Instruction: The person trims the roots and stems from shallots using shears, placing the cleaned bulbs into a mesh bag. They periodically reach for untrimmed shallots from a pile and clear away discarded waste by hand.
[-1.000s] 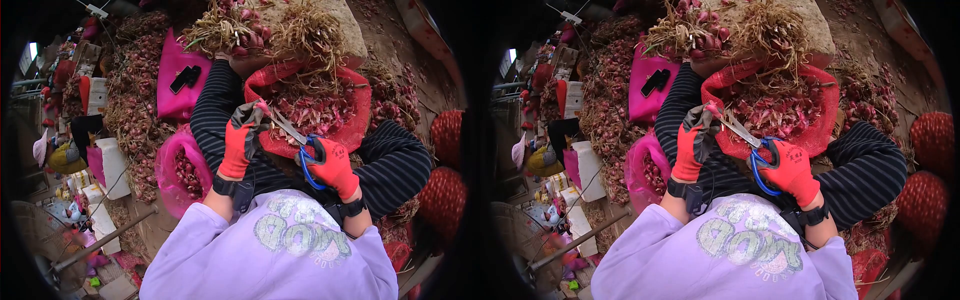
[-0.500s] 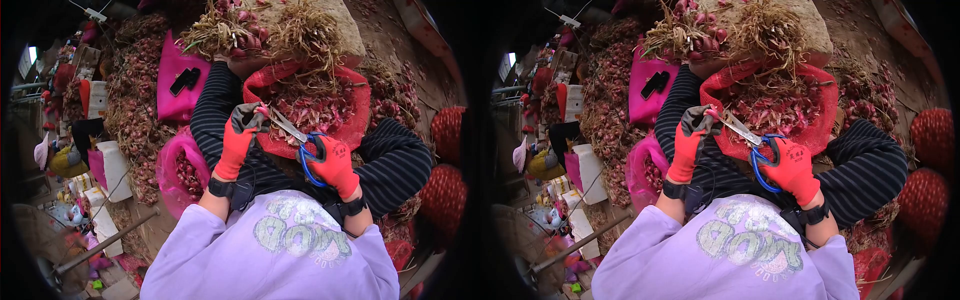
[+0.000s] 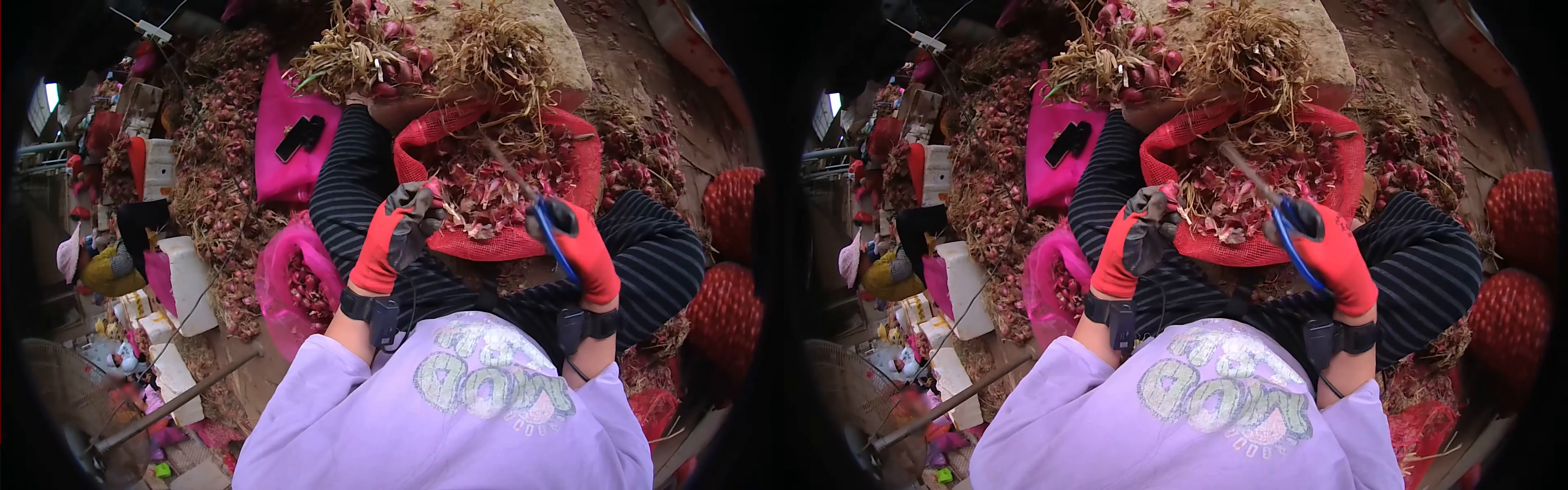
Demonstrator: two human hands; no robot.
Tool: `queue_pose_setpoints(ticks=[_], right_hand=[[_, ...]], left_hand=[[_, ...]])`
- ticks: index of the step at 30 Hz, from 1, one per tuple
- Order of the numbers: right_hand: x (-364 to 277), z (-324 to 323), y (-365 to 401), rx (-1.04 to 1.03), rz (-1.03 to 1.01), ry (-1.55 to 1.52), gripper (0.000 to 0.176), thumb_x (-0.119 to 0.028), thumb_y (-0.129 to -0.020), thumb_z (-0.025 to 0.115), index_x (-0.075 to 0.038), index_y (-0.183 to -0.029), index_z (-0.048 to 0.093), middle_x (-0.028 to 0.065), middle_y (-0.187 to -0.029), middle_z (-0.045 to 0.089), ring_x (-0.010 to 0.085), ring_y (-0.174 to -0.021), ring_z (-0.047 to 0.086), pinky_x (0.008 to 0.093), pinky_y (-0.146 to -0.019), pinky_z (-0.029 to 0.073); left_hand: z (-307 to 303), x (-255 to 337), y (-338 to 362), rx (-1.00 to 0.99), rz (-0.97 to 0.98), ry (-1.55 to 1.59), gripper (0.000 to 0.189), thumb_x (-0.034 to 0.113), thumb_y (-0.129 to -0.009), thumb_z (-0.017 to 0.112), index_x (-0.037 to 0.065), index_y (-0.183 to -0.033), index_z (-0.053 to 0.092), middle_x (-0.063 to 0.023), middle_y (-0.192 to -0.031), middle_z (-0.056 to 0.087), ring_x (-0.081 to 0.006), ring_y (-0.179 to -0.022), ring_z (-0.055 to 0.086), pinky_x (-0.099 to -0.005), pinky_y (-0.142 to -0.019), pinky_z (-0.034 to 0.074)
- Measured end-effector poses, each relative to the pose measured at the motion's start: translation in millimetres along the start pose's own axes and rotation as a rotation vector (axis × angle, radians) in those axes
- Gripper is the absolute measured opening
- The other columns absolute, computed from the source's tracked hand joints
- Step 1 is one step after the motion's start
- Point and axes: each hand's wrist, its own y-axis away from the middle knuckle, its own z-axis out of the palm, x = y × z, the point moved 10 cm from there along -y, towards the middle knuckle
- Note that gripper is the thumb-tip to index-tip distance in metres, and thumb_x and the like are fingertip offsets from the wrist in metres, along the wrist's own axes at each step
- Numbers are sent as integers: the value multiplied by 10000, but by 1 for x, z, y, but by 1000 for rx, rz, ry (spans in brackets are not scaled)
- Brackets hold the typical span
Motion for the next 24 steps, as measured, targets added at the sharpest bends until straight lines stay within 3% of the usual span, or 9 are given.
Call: queue_pose_setpoints(ticks=[1, 2, 3, 4, 6, 10, 12, 17, 24], right_hand=[[12, 0, -5, -17, 18, -189, 279, -115, -776, 685, -9, -1012, 581, 0, -848, 607, 89, -765, 538, 263, -730, 459], [15, 5, -9, -9, -28, -209, 317, -110, -765, 699, -13, -1035, 564, 5, -879, 595, 88, -788, 534, 262, -739, 458], [13, 18, -12, 1, -77, -228, 358, -105, -754, 712, -17, -1059, 548, 9, -910, 583, 87, -811, 530, 261, -747, 456], [10, 28, -15, 13, -127, -248, 399, -100, -743, 726, -21, -1082, 531, 14, -941, 571, 87, -834, 526, 260, -756, 454], [11, 47, -21, -45, -154, -237, 441, -90, -726, 747, -26, -1097, 518, 24, -1005, 548, 96, -873, 519, 259, -773, 451], [12, 69, -21, -192, -222, -147, 407, -132, -755, 734, -9, -1078, 518, 59, -982, 559, 114, -861, 526, 281, -779, 451], [-4, 65, -14, -179, -322, 18, 337, -139, -785, 698, 3, -1045, 537, 78, -894, 585, 116, -811, 539, 287, -761, 459], [8, 65, -14, -198, -341, -88, 269, -135, -815, 649, 7, -1026, 561, 77, -828, 618, 118, -754, 551, 284, -726, 468], [0, 59, -14, -147, -477, 20, 267, -152, -826, 629, 6, -1030, 559, 80, -834, 629, 148, -754, 580, 292, -719, 473]], left_hand=[[10, -5, 3, -15, -39, 3, 263, 158, -871, 619, 48, -1090, 522, -27, -835, 565, -117, -671, 549, -208, -608, 462], [20, -12, 7, -31, -80, 6, 270, 173, -872, 620, 55, -1092, 520, -28, -844, 568, -115, -674, 547, -206, -606, 459], [24, -20, 11, -12, -131, -159, 240, 134, -873, 585, 26, -1081, 534, -42, -894, 595, -162, -787, 621, -260, -704, 524], [45, -24, 16, -164, -86, 42, 257, 181, -895, 564, 26, -1098, 534, -36, -900, 597, -147, -790, 621, -254, -690, 520], [49, -44, 14, -215, -101, -12, 383, 234, -882, 567, 4, -1179, 494, -74, -995, 603, -154, -876, 609, -248, -725, 499], [49, -54, 19, -288, -137, 18, 418, 251, -869, 583, -7, -1183, 486, -75, -1009, 606, -166, -915, 602, -272, -781, 489], [52, -55, 23, -315, -132, 76, 428, 256, -862, 588, -9, -1182, 486, -70, -1005, 605, -171, -937, 595, -286, -813, 481], [62, -49, 27, -352, -168, 10, 441, 264, -840, 608, 1, -1174, 493, -40, -996, 597, -126, -855, 564, -259, -754, 457], [71, -46, 25, -329, -152, 4, 387, 266, -825, 621, 37, -1119, 513, -8, -994, 570, -84, -795, 524, -208, -684, 423]])
